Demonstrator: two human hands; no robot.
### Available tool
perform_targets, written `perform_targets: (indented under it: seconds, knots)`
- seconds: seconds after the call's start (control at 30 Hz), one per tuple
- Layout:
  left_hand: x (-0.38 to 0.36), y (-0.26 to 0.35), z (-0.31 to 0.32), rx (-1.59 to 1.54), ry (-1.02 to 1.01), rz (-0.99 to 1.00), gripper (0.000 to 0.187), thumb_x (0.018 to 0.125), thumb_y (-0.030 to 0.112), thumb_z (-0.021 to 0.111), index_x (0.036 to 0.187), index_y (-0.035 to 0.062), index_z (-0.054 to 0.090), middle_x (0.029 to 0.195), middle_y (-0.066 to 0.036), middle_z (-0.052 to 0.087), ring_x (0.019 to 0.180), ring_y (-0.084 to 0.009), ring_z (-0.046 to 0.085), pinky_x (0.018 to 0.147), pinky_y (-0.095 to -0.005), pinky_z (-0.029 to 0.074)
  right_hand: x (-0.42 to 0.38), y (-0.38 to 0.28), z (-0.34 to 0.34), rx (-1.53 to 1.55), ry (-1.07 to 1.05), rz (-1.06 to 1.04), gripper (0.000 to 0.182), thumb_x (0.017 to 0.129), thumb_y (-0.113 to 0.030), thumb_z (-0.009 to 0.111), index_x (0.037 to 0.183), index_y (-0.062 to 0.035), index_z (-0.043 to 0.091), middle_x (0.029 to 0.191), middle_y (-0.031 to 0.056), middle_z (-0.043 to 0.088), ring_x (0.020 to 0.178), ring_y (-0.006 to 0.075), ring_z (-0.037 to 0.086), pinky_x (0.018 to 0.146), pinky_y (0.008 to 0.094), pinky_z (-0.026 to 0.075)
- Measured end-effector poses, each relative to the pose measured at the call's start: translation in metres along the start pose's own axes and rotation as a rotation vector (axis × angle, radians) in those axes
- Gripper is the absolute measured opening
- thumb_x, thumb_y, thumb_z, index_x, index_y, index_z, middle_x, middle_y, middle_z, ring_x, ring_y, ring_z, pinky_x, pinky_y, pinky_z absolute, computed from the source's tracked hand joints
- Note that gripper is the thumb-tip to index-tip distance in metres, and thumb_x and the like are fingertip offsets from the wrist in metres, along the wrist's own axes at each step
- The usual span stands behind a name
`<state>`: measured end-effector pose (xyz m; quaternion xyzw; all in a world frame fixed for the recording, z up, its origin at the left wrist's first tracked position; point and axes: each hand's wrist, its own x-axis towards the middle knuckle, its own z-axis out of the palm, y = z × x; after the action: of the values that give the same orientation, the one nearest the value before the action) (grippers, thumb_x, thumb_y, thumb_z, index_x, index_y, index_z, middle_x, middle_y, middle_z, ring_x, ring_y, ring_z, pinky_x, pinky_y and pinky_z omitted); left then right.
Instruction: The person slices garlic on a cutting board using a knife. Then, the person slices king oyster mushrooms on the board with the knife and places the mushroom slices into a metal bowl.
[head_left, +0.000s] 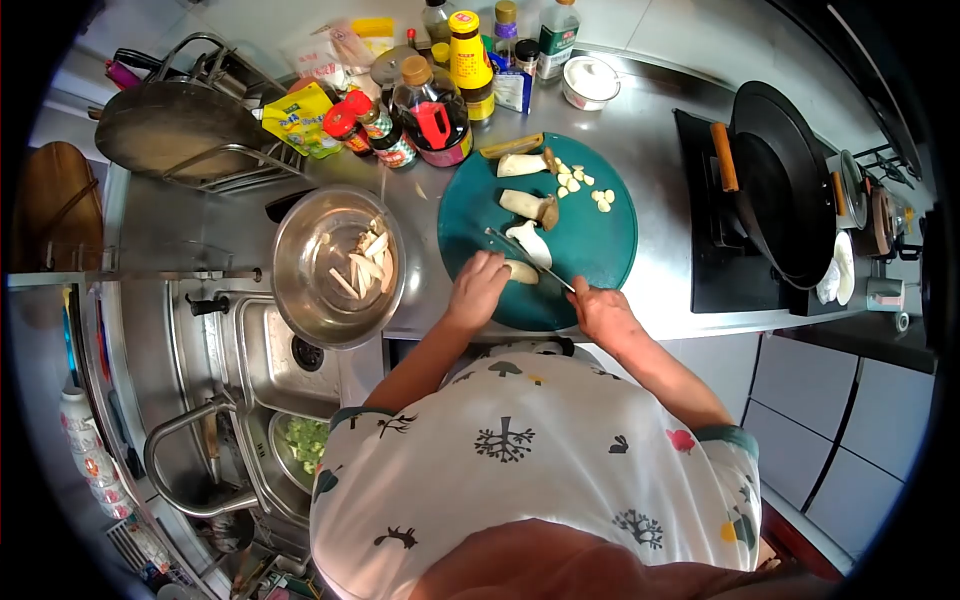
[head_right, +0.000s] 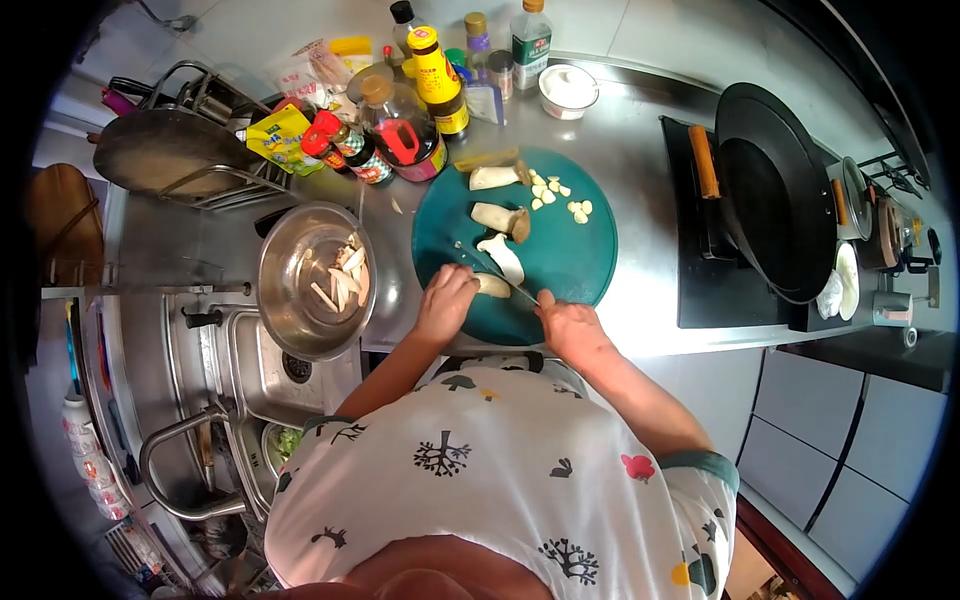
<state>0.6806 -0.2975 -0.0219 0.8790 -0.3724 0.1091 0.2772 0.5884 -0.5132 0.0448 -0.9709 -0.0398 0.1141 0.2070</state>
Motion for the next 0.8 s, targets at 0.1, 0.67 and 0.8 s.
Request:
perform_targets:
  seconds: [0.1, 0.67, 0.8]
  knots:
    - [-0.006, -0.008, 0.008, -0.088, -0.022, 0.112, 0.018, 0.071, 0.003, 0.059, 0.089, 0.0013, 0.062, 0.100, -0.012, 0.060, 0.093, -0.0286, 0.056, 0.080, -0.0373, 0.048, -0.003, -0.005, 0.001, -0.002, -0.029, -0.002, 0.015, 0.092, -0.015, 0.051, 0.088, -0.0023, 0.046, 0.065, 0.0178, 0.061, 0.064, 0.0353, 0.063, 0.057, 0.0439, 0.050]
    - [-0.007, -0.007, 0.005, -0.200, -0.054, 0.072, 0.019, 0.072, 0.003, 0.056, 0.089, -0.0013, 0.063, 0.102, -0.011, 0.062, 0.098, -0.0267, 0.056, 0.083, -0.0368, 0.048, 0.009, -0.022, 0.021, -0.075, -0.019, -0.029, 0.014, 0.090, -0.015, 0.053, 0.090, -0.0035, 0.045, 0.068, 0.0150, 0.062, 0.064, 0.0328, 0.064, 0.057, 0.0413, 0.050]
    - [-0.010, -0.009, 0.003, -0.227, -0.076, 0.051, 0.019, 0.072, 0.003, 0.056, 0.089, -0.0016, 0.063, 0.102, -0.012, 0.062, 0.097, -0.0276, 0.057, 0.084, -0.0370, 0.048, 0.027, -0.019, 0.046, -0.117, 0.056, -0.057, 0.014, 0.090, -0.014, 0.053, 0.089, -0.0031, 0.046, 0.066, 0.0151, 0.062, 0.062, 0.0333, 0.063, 0.056, 0.0421, 0.050]
